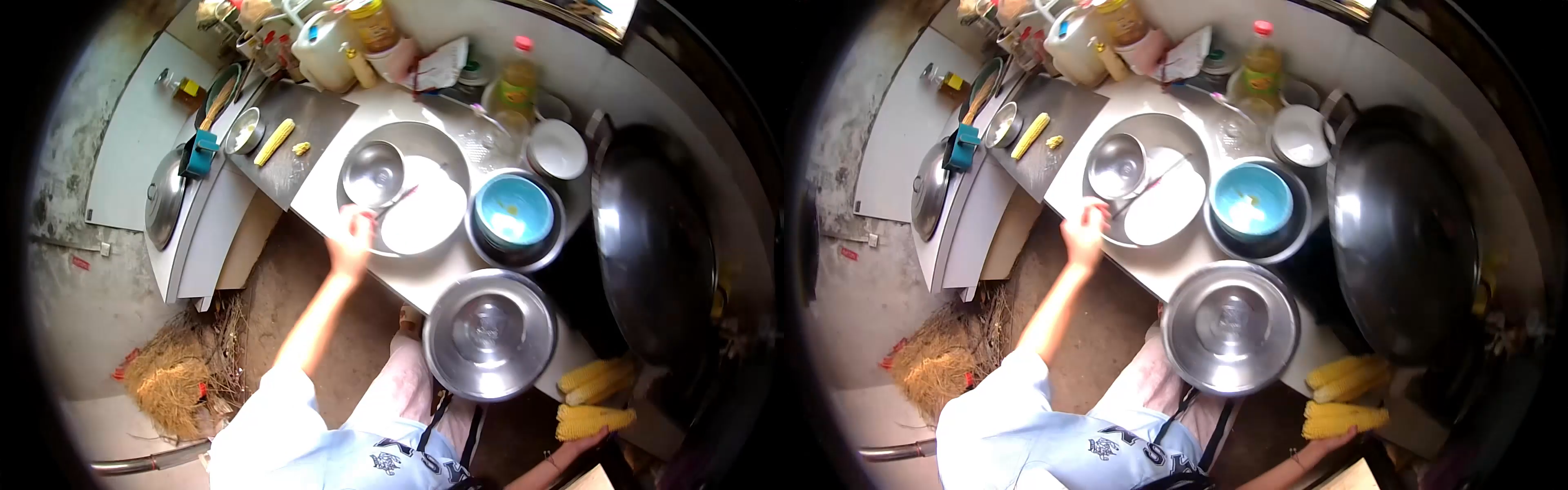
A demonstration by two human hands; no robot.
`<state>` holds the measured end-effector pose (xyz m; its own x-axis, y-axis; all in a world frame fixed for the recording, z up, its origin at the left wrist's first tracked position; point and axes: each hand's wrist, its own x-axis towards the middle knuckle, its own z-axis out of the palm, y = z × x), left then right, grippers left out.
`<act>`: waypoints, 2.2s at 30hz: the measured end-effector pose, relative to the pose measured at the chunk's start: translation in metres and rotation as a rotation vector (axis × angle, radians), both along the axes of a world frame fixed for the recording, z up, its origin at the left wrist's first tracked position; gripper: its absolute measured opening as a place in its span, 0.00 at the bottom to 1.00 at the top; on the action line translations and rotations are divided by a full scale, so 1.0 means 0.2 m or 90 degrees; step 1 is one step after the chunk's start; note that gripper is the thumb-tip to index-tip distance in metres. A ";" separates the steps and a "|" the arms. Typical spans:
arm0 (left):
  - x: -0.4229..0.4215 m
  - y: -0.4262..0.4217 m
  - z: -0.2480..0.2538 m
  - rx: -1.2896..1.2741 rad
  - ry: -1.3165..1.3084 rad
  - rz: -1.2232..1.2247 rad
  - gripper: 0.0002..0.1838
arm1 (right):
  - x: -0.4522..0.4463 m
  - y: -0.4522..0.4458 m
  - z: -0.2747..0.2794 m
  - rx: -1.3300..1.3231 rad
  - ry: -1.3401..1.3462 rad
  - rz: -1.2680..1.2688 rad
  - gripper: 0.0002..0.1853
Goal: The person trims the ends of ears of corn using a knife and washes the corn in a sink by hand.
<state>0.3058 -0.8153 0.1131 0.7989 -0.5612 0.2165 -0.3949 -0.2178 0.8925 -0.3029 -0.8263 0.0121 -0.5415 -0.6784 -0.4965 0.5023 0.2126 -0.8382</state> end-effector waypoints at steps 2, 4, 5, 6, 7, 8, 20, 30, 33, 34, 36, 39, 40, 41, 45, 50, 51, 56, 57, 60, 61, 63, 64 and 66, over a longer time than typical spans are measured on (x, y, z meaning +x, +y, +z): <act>0.63 0.08 -0.12 0.135 -0.184 0.147 0.11 | 0.12 0.01 0.08 -0.020 0.035 -0.032 0.36; 1.30 0.20 -0.34 0.278 -0.406 0.102 0.16 | 0.37 0.02 0.20 0.010 0.109 -0.092 0.36; 1.53 0.23 -0.40 0.364 -0.402 0.101 0.20 | 0.43 0.04 0.24 0.019 0.134 -0.117 0.36; 1.72 0.23 -0.47 0.448 -0.394 0.098 0.24 | 0.50 0.05 0.25 0.026 0.143 -0.126 0.36; 1.86 0.21 -0.51 0.471 -0.466 0.095 0.26 | 0.55 0.07 0.27 0.036 0.151 -0.131 0.36; 1.96 0.18 -0.52 0.494 -0.536 0.090 0.29 | 0.59 0.09 0.28 0.043 0.156 -0.135 0.37; 2.47 0.21 -0.61 0.464 -0.538 0.027 0.19 | 0.80 0.23 0.36 0.115 0.096 -0.128 0.37; 2.57 0.38 -0.71 0.510 -0.134 -0.086 0.28 | 0.65 0.69 0.51 0.093 -0.303 -0.173 0.38; 2.32 0.71 -0.76 0.405 -0.014 -0.116 0.22 | 0.38 0.97 0.22 -0.042 -0.074 -0.191 0.40; 2.02 0.73 -0.56 0.372 0.050 -0.083 0.23 | 0.59 0.89 0.34 0.004 -0.075 -0.313 0.36; 1.82 0.99 -0.58 0.313 0.115 -0.069 0.19 | 0.43 1.19 0.15 -0.077 -0.027 -0.320 0.33; 1.40 1.20 -0.38 0.342 0.612 -0.014 0.23 | 0.43 1.50 0.05 -0.067 -0.025 -0.436 0.32; 1.29 1.23 -0.32 0.442 0.674 -0.096 0.26 | 0.45 1.58 0.05 -0.089 0.005 -0.471 0.32; 0.97 1.23 -0.13 0.455 0.573 -0.059 0.26 | 0.43 1.70 0.03 -0.086 -0.037 -0.501 0.33; 0.51 1.35 -0.47 0.679 0.603 -0.223 0.28 | 0.16 2.33 -0.27 -0.122 -0.149 -0.605 0.34; -0.49 1.27 -0.73 0.878 0.696 -0.352 0.30 | 0.03 3.21 -0.29 -0.111 -0.092 -0.716 0.35; -0.69 1.24 -0.76 0.908 0.717 -0.422 0.31 | 0.07 3.34 -0.24 -0.103 -0.111 -0.783 0.35; -1.69 1.11 -0.89 0.898 0.734 -0.610 0.24 | 0.04 4.02 -0.10 0.110 -0.230 -0.911 0.41; -1.90 1.09 -0.81 0.874 0.634 -0.661 0.24 | 0.03 4.18 -0.16 0.099 -0.226 -0.923 0.40; -2.39 1.00 -0.69 0.793 0.551 -0.752 0.23 | -0.05 4.42 -0.23 0.124 -0.202 -0.921 0.41; -2.54 0.98 -0.67 0.792 0.558 -0.735 0.22 | -0.10 4.39 -0.19 0.131 -0.214 -0.916 0.41; -2.88 0.97 -0.55 0.736 0.543 -0.716 0.22 | -0.28 4.24 -0.17 0.170 -0.250 -0.974 0.41; -3.02 0.93 -0.54 0.735 0.544 -0.730 0.22 | -0.36 4.15 -0.16 0.159 -0.246 -0.984 0.41; -3.34 0.91 -0.57 0.781 0.500 -0.775 0.22 | -0.48 4.07 -0.17 0.003 -0.273 -0.930 0.41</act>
<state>-0.3622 -0.6323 -0.0003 -0.3896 -0.3572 -0.8489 -0.4393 -0.7380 0.5122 -0.3996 -0.0117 -0.0215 -0.5345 0.3092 -0.7865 0.4666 -0.6680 -0.5797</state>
